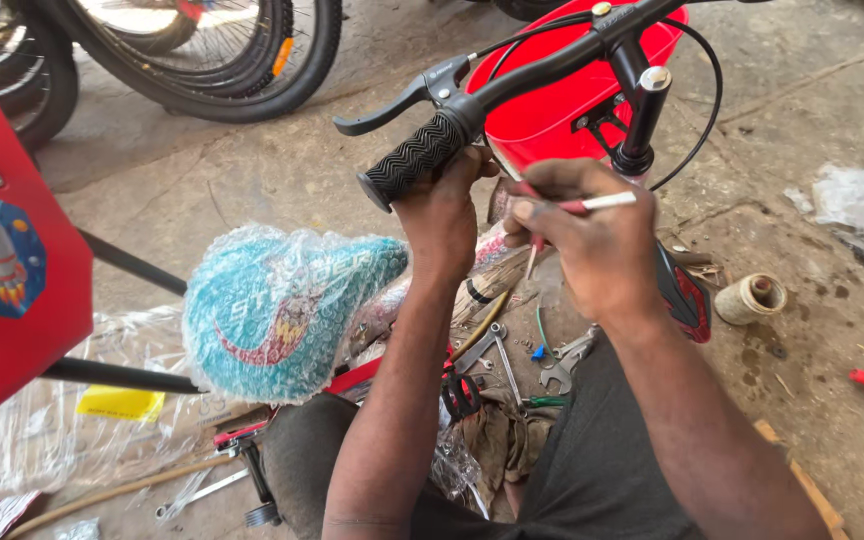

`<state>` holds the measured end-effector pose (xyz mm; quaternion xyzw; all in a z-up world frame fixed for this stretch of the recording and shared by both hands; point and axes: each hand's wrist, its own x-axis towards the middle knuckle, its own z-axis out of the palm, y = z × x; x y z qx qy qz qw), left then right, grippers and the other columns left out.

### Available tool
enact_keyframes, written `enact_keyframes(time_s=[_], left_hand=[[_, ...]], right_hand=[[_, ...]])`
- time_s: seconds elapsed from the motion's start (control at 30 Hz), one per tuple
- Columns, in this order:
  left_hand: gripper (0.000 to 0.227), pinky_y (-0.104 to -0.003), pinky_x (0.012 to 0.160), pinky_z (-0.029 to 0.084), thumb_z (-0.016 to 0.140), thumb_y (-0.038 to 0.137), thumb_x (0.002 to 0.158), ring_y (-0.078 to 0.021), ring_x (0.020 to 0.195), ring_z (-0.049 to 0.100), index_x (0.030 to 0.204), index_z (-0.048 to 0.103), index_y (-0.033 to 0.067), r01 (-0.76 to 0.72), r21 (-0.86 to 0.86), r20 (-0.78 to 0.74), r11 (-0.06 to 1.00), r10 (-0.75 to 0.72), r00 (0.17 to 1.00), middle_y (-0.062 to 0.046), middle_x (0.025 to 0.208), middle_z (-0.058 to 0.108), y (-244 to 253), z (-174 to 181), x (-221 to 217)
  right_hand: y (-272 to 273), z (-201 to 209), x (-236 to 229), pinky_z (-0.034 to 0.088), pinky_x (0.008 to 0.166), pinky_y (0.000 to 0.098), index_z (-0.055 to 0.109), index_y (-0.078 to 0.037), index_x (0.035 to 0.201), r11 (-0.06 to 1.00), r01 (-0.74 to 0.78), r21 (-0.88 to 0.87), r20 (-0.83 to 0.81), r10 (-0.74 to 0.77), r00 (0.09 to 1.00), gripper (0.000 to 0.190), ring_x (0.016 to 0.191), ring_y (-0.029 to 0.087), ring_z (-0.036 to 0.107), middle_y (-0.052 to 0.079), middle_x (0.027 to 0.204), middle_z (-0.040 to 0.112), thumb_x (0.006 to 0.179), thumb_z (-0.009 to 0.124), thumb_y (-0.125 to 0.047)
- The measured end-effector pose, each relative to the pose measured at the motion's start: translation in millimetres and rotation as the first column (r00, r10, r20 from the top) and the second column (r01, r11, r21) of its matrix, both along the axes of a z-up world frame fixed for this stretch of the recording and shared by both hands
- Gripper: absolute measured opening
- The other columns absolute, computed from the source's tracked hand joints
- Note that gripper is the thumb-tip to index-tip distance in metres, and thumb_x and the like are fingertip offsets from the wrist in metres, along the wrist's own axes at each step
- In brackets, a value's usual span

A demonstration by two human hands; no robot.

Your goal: The person assembles a red bicycle by attaching the rear pedal crank and tightening the handlebar grip. They use a wrench to secure the pedal and an Allen key to fasten the grip on the handlebar.

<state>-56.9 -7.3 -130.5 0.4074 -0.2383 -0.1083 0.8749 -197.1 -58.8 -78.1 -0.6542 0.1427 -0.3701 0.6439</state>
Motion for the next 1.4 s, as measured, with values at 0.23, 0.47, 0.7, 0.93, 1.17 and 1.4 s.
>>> enact_keyframes(time_s=[0.23, 0.47, 0.7, 0.93, 1.17, 1.4], left_hand=[[0.005, -0.03, 0.066, 0.056, 0.068, -0.003, 0.093, -0.0155, 0.074, 0.07, 0.097, 0.068, -0.0049, 0.013, 0.014, 0.035, 1.0, -0.013, 0.999, -0.008, 0.085, 0.072, -2.4, 1.5, 0.3], [0.015, -0.028, 0.071, 0.057, 0.073, -0.001, 0.089, -0.0122, 0.077, 0.068, 0.101, 0.065, -0.0014, -0.049, 0.032, 0.102, 0.998, 0.046, 0.994, -0.005, 0.087, 0.071, 0.6, 9.9, -0.7], [0.005, -0.028, 0.064, 0.052, 0.071, 0.001, 0.09, -0.0109, 0.069, 0.066, 0.094, 0.07, -0.0021, -0.011, 0.097, 0.073, 0.995, 0.004, 0.997, -0.004, 0.077, 0.072, 5.5, 13.9, -3.8], [0.007, -0.028, 0.067, 0.054, 0.072, 0.003, 0.091, -0.0115, 0.073, 0.069, 0.097, 0.073, -0.0015, -0.034, 0.102, 0.074, 0.994, 0.026, 0.997, -0.006, 0.082, 0.074, 0.9, 7.7, 0.4], [0.005, -0.029, 0.073, 0.059, 0.07, 0.005, 0.091, -0.0122, 0.076, 0.073, 0.094, 0.071, 0.0006, 0.028, 0.11, 0.117, 0.994, -0.041, 0.992, -0.005, 0.082, 0.076, 3.3, 3.2, 7.4], [0.007, -0.033, 0.08, 0.057, 0.071, 0.004, 0.093, -0.0137, 0.082, 0.07, 0.095, 0.072, -0.0033, -0.145, 0.202, 0.324, 0.969, 0.073, 0.943, -0.007, 0.087, 0.073, -0.3, -10.7, 10.6]], right_hand=[[-6.0, 12.7, 18.9, 0.067, 0.067, 0.0356, 0.063, 0.008, 0.116, 0.975, -0.155, 0.16, 0.069, 0.146, 0.987, 0.031, 0.079, 0.021, 0.076, 0.017, 0.098, 0.073, 0.088, 0.075, 0.001], [-6.0, 15.1, 13.8, 0.067, 0.067, 0.0346, 0.065, 0.01, 0.114, 0.99, -0.136, 0.047, 0.032, 0.135, 0.99, 0.026, 0.082, 0.021, 0.076, 0.017, 0.099, 0.073, 0.091, 0.074, 0.002], [-8.0, 13.2, 12.0, 0.067, 0.068, 0.0362, 0.067, 0.008, 0.113, 0.989, -0.131, 0.069, 0.018, 0.13, 0.991, 0.025, 0.082, 0.022, 0.077, 0.02, 0.099, 0.074, 0.09, 0.074, 0.003], [-20.6, 17.2, 17.1, 0.066, 0.07, 0.0372, 0.068, 0.005, 0.111, 0.814, -0.34, 0.471, 0.185, 0.286, 0.94, 0.021, 0.081, 0.023, 0.075, 0.02, 0.098, 0.074, 0.09, 0.071, 0.002], [-4.3, 33.8, 20.2, 0.066, 0.067, 0.0399, 0.066, 0.001, 0.106, 0.989, -0.141, -0.04, -0.136, 0.134, 0.982, 0.013, 0.079, 0.027, 0.074, 0.017, 0.092, 0.071, 0.093, 0.068, -0.002], [-19.4, 45.8, 10.0, 0.054, 0.068, 0.0454, 0.068, -0.003, 0.112, -0.016, 0.035, -0.999, 0.037, -0.207, 0.978, 0.018, 0.082, 0.036, 0.07, 0.015, 0.099, 0.071, 0.099, 0.077, -0.011]])
